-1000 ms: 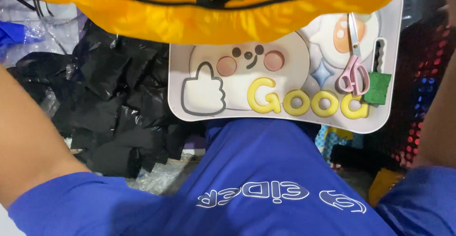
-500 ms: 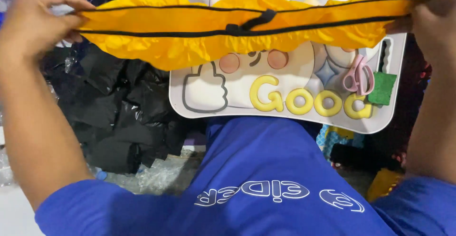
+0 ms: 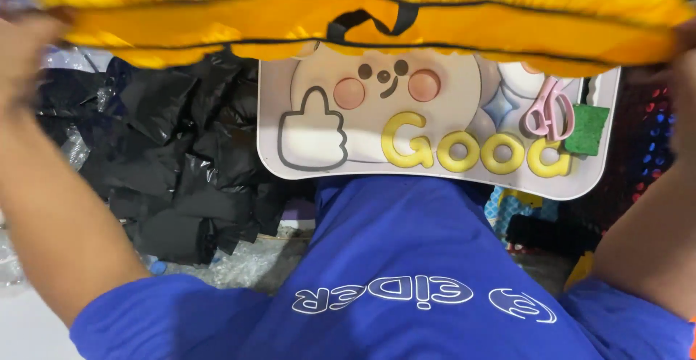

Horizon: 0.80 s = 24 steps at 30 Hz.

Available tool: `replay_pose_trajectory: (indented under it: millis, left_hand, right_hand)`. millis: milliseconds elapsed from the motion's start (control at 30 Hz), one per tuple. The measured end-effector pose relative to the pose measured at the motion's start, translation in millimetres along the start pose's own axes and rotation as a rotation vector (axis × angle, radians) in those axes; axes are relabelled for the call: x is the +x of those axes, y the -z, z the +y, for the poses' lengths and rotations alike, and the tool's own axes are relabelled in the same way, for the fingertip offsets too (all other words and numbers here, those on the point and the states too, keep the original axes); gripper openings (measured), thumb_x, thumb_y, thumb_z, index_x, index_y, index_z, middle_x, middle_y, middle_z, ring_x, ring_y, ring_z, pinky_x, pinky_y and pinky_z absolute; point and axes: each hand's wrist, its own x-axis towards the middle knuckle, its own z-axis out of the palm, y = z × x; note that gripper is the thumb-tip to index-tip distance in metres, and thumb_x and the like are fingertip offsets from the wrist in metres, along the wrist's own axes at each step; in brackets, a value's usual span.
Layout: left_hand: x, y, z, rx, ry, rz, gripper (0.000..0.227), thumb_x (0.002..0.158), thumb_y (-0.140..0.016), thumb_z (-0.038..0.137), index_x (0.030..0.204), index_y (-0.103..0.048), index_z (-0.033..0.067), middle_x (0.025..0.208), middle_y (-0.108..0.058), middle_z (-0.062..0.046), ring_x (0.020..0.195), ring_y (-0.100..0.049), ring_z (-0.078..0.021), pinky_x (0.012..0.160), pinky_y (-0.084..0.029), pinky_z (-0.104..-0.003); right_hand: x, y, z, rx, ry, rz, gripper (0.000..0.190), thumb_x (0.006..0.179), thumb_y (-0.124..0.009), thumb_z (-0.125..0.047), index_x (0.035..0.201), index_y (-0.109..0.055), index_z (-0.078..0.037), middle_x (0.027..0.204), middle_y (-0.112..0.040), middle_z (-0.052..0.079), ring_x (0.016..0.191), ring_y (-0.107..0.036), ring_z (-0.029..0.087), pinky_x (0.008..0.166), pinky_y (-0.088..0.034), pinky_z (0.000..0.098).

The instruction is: The person is cleaning a yellow fabric cover using a green sponge and then proceeds to fold it neatly on a small tray.

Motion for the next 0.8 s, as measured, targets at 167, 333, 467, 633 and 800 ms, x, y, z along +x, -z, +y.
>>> replay_pose_trajectory:
  millis: [167, 333, 467, 633, 800]
  left_hand:
    - [-46.7, -85.7, 69.2, -0.205, 0.252, 0.072, 0.030, 0.092, -0.083, 0.001, 0.110, -0.068, 0.0191, 0.110, -0.067, 0.004, 0.102, -0.063, -0.0050, 0.094, -0.052, -0.018]
    - [-61.1, -102.3, 85.6, -0.156, 0.150, 0.002, 0.037, 0.087, -0.086, 0.001, 0.117, -0.067, 0.0118, 0.115, -0.049, -0.003, 0.091, -0.051, -0.0116, 0.085, -0.047, -0.024]
    - [-67.7, -102.5, 137.9, 0.383, -0.135, 0.092, 0.059, 0.082, -0.089, 0.008, 0.136, -0.067, -0.0001, 0.130, -0.054, -0.021, 0.119, -0.051, -0.0426, 0.100, -0.044, -0.052]
    - [-73.7, -206.3, 209.9, 0.065, -0.637, 0.147, 0.017, 0.100, -0.067, 0.000, 0.115, -0.075, -0.0012, 0.114, -0.074, -0.016, 0.106, -0.066, -0.0348, 0.098, -0.049, -0.048]
    - [-68.0, -288.5, 255.9, 0.129, -0.794, 0.011, 0.033, 0.102, -0.071, 0.029, 0.120, -0.072, 0.0016, 0.115, -0.071, -0.013, 0.098, -0.065, -0.0331, 0.083, -0.053, -0.045]
  right_hand:
    - [-46.3, -77.8, -109.4, -0.020, -0.111, 0.055, 0.016, 0.119, -0.063, 0.019, 0.129, -0.058, 0.007, 0.099, -0.056, 0.014, 0.093, -0.065, 0.019, 0.097, -0.067, 0.0311]
    - [-60.3, -87.2, -128.0, -0.217, -0.033, 0.075, 0.019, 0.115, -0.081, 0.017, 0.126, -0.067, 0.010, 0.108, -0.056, 0.016, 0.087, -0.063, 0.018, 0.081, -0.057, 0.0265]
    - [-66.7, -92.3, -141.3, -0.406, 0.138, 0.112, 0.020, 0.122, -0.083, 0.022, 0.118, -0.065, 0.017, 0.119, -0.060, 0.029, 0.085, -0.069, 0.028, 0.071, -0.054, 0.0317]
    - [-74.5, -102.3, -147.6, -0.391, 0.188, 0.197, 0.018, 0.128, -0.077, 0.021, 0.126, -0.060, 0.016, 0.119, -0.056, 0.026, 0.093, -0.063, 0.030, 0.080, -0.051, 0.0360]
    - [-78.3, -108.7, -166.3, -0.244, 0.279, 0.253, 0.009, 0.131, -0.057, 0.022, 0.136, -0.053, 0.016, 0.115, -0.052, 0.028, 0.099, -0.062, 0.034, 0.089, -0.059, 0.0426]
